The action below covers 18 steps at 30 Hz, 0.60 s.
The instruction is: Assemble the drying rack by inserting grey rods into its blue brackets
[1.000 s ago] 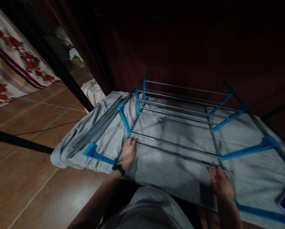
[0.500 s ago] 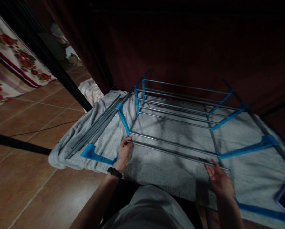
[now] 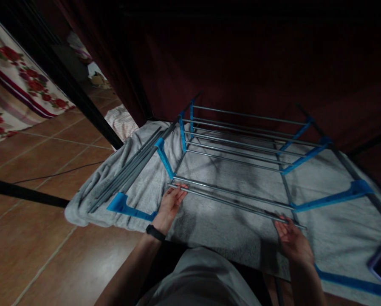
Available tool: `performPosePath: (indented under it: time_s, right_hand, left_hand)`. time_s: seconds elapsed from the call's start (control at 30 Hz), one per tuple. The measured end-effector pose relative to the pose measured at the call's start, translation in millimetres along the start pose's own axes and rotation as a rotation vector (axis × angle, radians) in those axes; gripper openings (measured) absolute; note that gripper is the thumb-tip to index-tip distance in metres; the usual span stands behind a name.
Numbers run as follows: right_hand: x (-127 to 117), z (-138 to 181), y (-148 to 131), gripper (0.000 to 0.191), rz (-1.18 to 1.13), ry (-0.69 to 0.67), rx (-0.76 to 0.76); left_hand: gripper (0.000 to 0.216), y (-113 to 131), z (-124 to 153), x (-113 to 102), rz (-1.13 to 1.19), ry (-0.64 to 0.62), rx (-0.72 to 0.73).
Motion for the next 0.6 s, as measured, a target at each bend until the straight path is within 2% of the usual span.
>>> performPosePath:
  time_s: [0.27,0.47,0.6]
  right_hand:
    - [5.0,9.5,-4.3,0.01,-0.049,0.009,0.092]
    - [11.4,19.2,-6.4,0.012,-0.063,0.04,0.082]
    - [13.2,21.0,-8.2,0.013,-0.071,0.042,0.136]
  left_hand:
    - [0.016,5.1,13.9,15.5,-0.055,-0.163,0.069]
    - [0.023,6.6,25.3,28.1,-0.057,-0.202,0.101]
    - [0.029,4.3,31.0,37.6,-0.064,-0.252,0.138]
Point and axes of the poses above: each hand's wrist, its own z-axis away from the middle knuckle, its own x-axis out of the palm, y = z × x, the point moved 2 cm from there along -z, towards the middle knuckle, and after that the axes turned 5 degrees about y, right-handed, at the moved point
